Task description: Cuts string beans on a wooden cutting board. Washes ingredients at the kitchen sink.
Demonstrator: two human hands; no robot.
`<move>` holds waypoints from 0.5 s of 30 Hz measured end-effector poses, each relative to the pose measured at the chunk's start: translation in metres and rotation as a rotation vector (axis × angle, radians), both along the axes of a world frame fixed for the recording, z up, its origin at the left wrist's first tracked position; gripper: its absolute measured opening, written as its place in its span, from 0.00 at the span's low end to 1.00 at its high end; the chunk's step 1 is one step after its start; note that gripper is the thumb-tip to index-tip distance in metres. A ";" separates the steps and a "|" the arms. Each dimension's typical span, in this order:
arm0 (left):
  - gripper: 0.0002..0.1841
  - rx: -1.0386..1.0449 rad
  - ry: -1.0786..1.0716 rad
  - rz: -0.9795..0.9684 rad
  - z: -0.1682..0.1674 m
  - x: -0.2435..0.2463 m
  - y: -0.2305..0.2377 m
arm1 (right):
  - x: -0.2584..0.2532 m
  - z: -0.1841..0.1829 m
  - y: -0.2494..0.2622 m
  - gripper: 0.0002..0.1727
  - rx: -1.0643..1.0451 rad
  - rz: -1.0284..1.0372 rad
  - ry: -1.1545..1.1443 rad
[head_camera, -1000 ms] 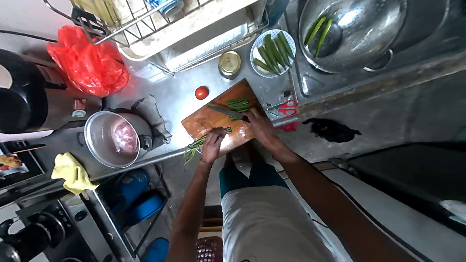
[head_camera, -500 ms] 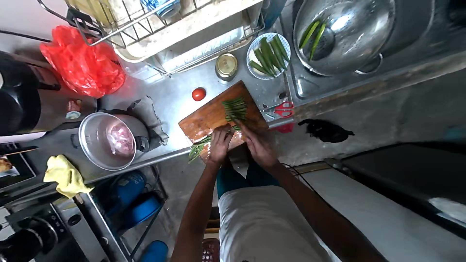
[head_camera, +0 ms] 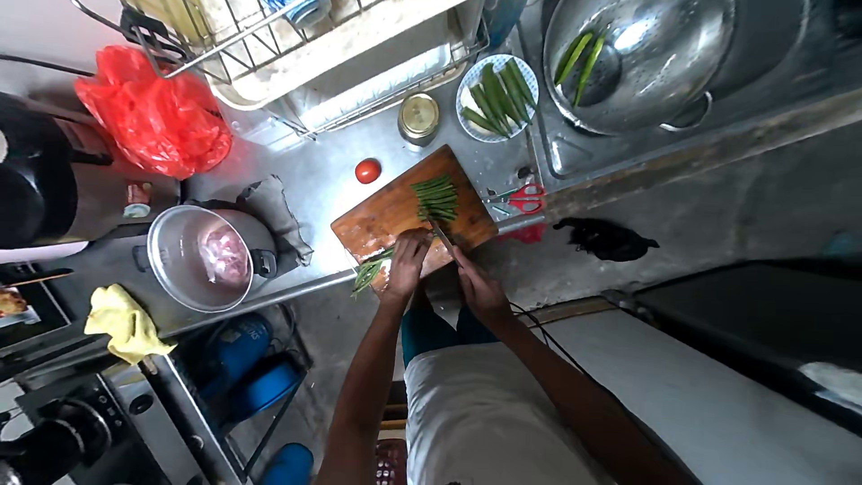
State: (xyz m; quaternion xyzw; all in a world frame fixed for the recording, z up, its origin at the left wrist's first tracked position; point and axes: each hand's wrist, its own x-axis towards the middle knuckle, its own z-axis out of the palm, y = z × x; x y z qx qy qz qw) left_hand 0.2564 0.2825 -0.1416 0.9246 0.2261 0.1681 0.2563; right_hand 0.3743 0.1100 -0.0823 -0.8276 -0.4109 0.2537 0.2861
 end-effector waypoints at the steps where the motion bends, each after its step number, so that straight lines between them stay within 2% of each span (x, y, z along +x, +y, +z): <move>1: 0.16 -0.014 0.000 -0.007 0.001 0.003 0.001 | 0.000 -0.001 0.000 0.26 -0.007 0.002 0.003; 6: 0.12 -0.044 -0.020 -0.031 0.004 0.006 0.004 | -0.001 -0.004 0.002 0.27 -0.103 0.015 0.015; 12: 0.17 0.138 0.106 0.006 0.005 -0.020 0.010 | -0.005 -0.003 0.003 0.29 -0.191 0.033 -0.075; 15: 0.15 0.139 0.059 0.029 0.001 -0.030 0.011 | -0.006 -0.002 0.004 0.30 -0.220 0.038 -0.075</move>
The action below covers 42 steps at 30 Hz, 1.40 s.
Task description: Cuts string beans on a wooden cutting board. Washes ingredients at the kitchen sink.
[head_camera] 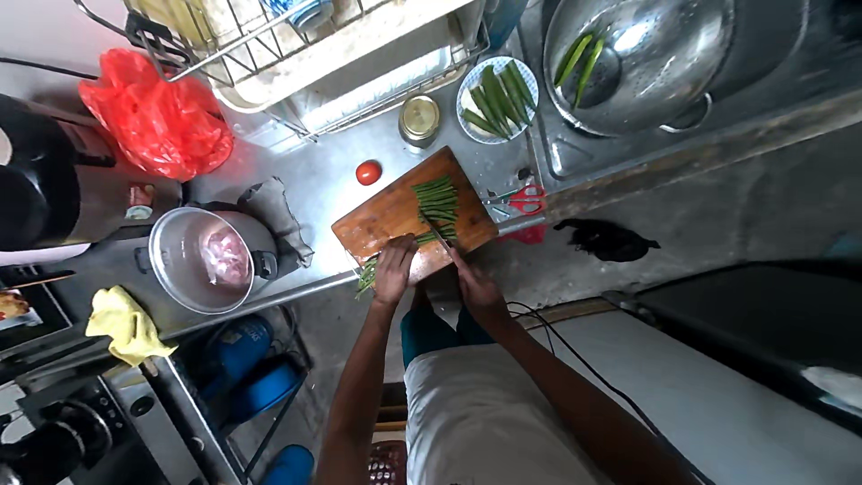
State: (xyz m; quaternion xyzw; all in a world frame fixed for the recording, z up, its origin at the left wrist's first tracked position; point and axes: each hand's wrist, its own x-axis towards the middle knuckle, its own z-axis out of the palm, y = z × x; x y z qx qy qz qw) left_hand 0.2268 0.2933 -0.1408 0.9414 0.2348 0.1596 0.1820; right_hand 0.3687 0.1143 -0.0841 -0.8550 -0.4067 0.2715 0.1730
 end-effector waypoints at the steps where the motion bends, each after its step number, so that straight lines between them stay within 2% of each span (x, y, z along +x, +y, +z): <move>1: 0.15 -0.008 -0.015 -0.011 -0.001 0.000 0.001 | 0.000 0.000 0.001 0.30 -0.006 0.000 0.003; 4: 0.15 -0.038 -0.028 -0.059 0.001 0.004 0.006 | 0.000 0.003 0.002 0.30 0.020 -0.016 -0.002; 8: 0.14 -0.067 -0.026 -0.101 0.005 0.007 0.010 | 0.002 0.013 0.004 0.31 -0.053 0.007 -0.009; 13: 0.13 -0.094 0.003 -0.123 0.007 0.006 0.013 | -0.005 0.019 0.002 0.31 0.010 0.047 0.005; 19: 0.13 -0.104 -0.011 -0.112 0.010 0.007 0.013 | -0.010 0.029 0.005 0.32 -0.116 0.080 0.019; 26: 0.12 -0.098 0.006 -0.109 0.010 0.009 0.013 | -0.018 0.057 0.004 0.33 -0.176 0.104 -0.021; 30: 0.13 -0.097 0.026 -0.118 0.010 0.008 0.014 | -0.021 0.064 0.020 0.38 -0.380 0.126 0.030; 32: 0.13 -0.106 0.020 -0.124 0.010 0.008 0.015 | -0.024 0.062 0.026 0.39 -0.424 0.131 0.035; 42: 0.12 -0.148 0.005 -0.129 0.009 0.008 0.015 | -0.030 0.004 0.007 0.37 -0.134 0.106 -0.011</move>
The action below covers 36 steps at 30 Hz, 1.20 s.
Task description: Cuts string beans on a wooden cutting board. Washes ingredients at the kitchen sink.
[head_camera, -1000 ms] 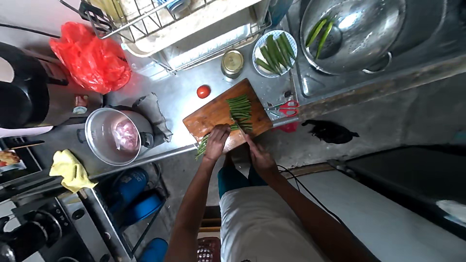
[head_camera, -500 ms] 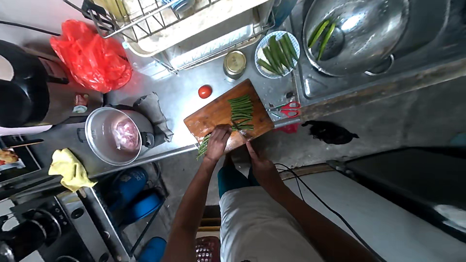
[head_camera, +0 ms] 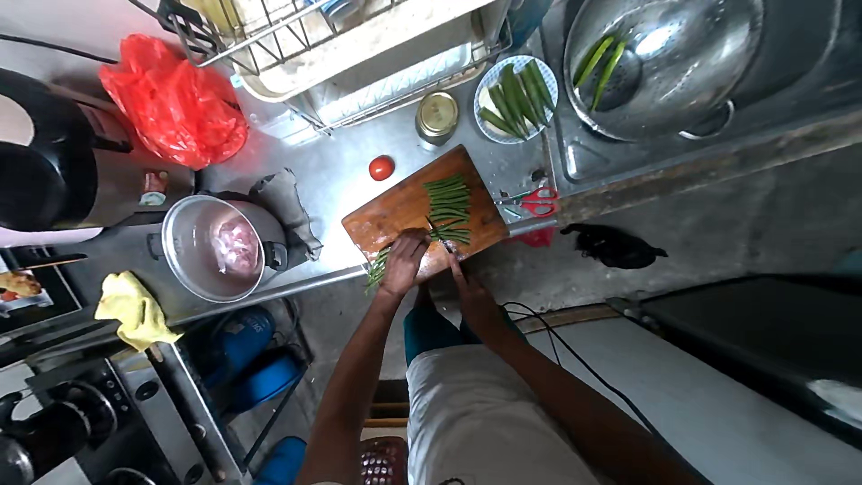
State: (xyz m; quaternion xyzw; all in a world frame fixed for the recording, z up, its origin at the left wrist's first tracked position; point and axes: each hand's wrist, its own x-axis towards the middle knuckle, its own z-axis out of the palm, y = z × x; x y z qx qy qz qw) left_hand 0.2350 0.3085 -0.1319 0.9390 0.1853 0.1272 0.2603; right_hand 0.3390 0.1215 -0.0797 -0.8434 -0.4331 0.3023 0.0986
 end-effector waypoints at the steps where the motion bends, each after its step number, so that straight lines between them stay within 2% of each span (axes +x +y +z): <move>1: 0.12 0.004 0.008 0.003 0.001 0.000 0.000 | 0.000 -0.003 -0.001 0.37 0.024 -0.007 -0.020; 3: 0.12 0.014 0.033 0.020 0.004 -0.002 -0.002 | 0.000 -0.008 0.000 0.36 0.015 -0.005 -0.063; 6: 0.12 0.037 0.067 0.071 0.005 -0.012 -0.008 | 0.006 -0.001 0.007 0.38 -0.121 0.033 -0.057; 9: 0.13 0.032 0.094 0.100 0.004 -0.019 -0.011 | 0.020 0.001 0.005 0.31 0.105 -0.021 -0.090; 10: 0.14 0.041 0.134 0.110 0.006 -0.021 -0.011 | 0.028 0.003 0.008 0.32 0.145 -0.044 -0.078; 11: 0.16 0.058 0.169 0.124 0.008 -0.023 -0.011 | 0.037 0.005 0.011 0.32 0.159 -0.059 -0.061; 13: 0.23 0.077 0.197 0.142 0.008 -0.028 -0.011 | 0.057 0.000 0.018 0.26 0.215 -0.045 -0.022; 15: 0.24 0.088 0.160 0.131 0.004 -0.033 -0.011 | 0.076 -0.011 0.027 0.24 0.269 0.012 0.011; 19: 0.22 0.105 0.083 0.112 -0.002 -0.041 -0.012 | 0.096 -0.024 0.044 0.17 0.270 0.231 0.018; 22: 0.19 0.121 0.050 0.111 -0.005 -0.043 -0.013 | 0.100 -0.025 0.053 0.16 0.281 0.292 -0.013; 31: 0.20 0.082 0.022 0.077 -0.004 -0.031 -0.016 | 0.104 -0.029 0.077 0.16 0.333 0.276 -0.112; 36: 0.21 0.067 0.040 0.026 -0.003 -0.002 -0.023 | 0.109 -0.015 0.075 0.13 0.447 0.091 0.075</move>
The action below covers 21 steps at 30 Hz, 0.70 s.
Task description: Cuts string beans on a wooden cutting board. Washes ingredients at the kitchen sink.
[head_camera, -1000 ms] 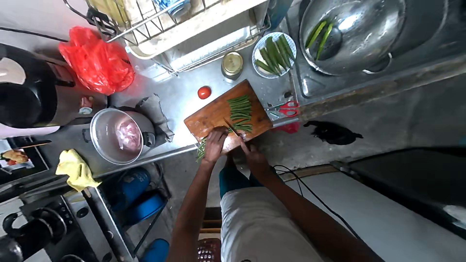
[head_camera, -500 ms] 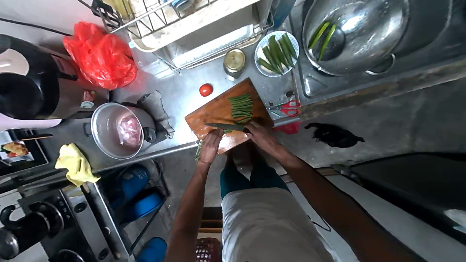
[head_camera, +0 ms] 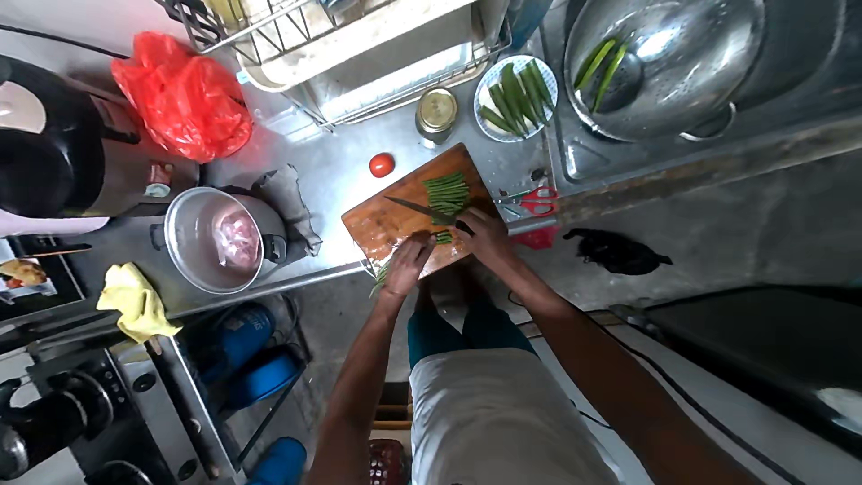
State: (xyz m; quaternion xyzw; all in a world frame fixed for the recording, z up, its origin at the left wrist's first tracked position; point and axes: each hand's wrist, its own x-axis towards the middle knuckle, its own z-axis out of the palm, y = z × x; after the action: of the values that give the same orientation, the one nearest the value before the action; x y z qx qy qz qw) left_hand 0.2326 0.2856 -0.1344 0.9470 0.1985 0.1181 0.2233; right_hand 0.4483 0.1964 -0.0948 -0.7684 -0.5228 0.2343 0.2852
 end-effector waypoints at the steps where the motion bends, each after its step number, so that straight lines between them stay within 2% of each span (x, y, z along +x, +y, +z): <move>1: 0.21 0.004 0.001 -0.016 0.000 0.007 -0.002 | 0.001 0.002 -0.006 0.14 0.018 -0.007 0.045; 3: 0.20 0.006 -0.010 -0.043 0.000 0.019 -0.006 | 0.000 0.001 -0.018 0.15 0.018 0.011 0.104; 7: 0.11 0.002 -0.027 -0.049 0.000 0.029 -0.010 | -0.006 -0.020 -0.035 0.14 0.017 0.042 0.125; 11: 0.13 -0.029 0.008 -0.056 0.002 0.016 -0.005 | -0.011 -0.030 -0.036 0.14 0.069 0.004 0.124; 15: 0.16 0.058 -0.019 -0.023 0.001 0.000 -0.005 | -0.012 -0.029 -0.037 0.15 0.066 -0.012 0.106; 21: 0.10 0.145 -0.031 0.097 -0.005 -0.007 -0.006 | -0.019 -0.032 -0.039 0.18 0.070 -0.054 0.066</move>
State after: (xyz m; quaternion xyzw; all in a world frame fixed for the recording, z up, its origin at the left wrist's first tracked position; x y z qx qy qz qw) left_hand 0.2259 0.2793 -0.1395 0.9480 0.2317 0.1578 0.1510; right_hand 0.4290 0.1575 -0.1271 -0.7638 -0.4999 0.2332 0.3352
